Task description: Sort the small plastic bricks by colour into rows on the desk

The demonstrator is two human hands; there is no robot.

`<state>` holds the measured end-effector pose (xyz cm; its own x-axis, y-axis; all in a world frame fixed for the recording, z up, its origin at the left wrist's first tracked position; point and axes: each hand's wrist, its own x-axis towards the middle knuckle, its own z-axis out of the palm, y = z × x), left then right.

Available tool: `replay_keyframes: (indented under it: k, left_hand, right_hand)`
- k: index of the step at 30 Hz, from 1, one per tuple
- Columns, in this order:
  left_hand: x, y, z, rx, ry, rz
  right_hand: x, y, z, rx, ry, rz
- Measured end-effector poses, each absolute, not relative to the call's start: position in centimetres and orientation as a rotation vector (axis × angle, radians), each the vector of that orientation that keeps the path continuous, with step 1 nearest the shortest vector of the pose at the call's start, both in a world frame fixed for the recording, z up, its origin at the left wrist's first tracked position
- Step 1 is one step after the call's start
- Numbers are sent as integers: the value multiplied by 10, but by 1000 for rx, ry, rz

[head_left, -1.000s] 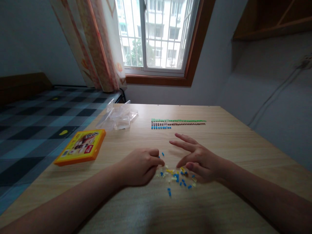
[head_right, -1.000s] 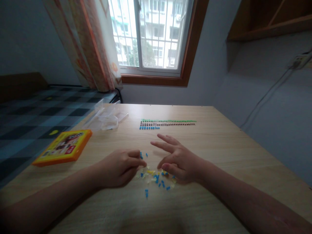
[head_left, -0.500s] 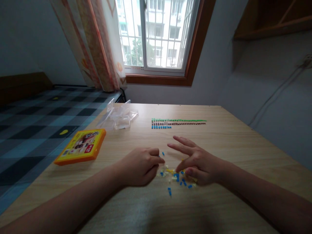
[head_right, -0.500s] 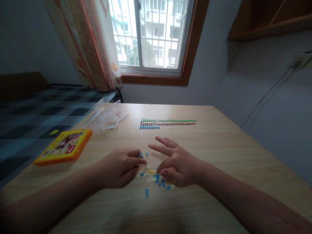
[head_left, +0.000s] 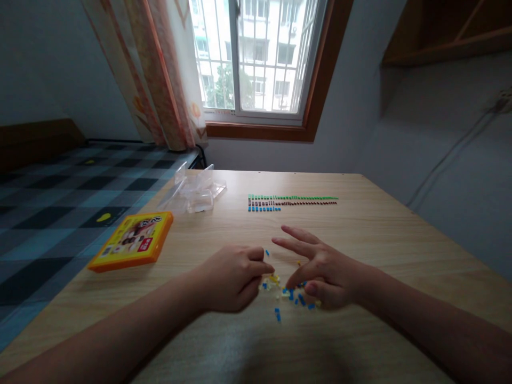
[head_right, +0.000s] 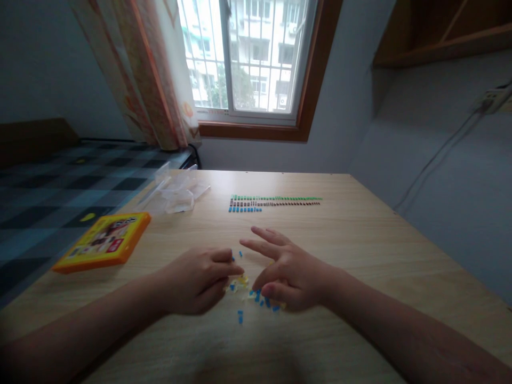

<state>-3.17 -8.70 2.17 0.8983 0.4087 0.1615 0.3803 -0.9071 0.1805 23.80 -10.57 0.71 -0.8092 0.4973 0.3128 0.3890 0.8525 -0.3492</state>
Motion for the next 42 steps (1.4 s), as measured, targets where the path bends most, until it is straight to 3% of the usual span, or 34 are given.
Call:
replay_keyframes:
  k: [10, 19, 28, 35, 42]
  left_hand:
    - [-32, -85, 22, 2925, 671, 324]
    - [-41, -68, 16, 2766, 1036, 859]
    - [-40, -67, 15, 2776, 997, 803]
    - [-43, -65, 11, 2796, 970, 779]
    - [-42, -66, 14, 2807, 997, 796]
  right_hand:
    - [241, -102, 6, -707, -2617, 269]
    - [237, -96, -3, -926, -2562, 197]
    - [242, -97, 3, -868, -2528, 158]
    - [244, -109, 21, -599, -2610, 422]
    - [243, -107, 18, -626, -2637, 418]
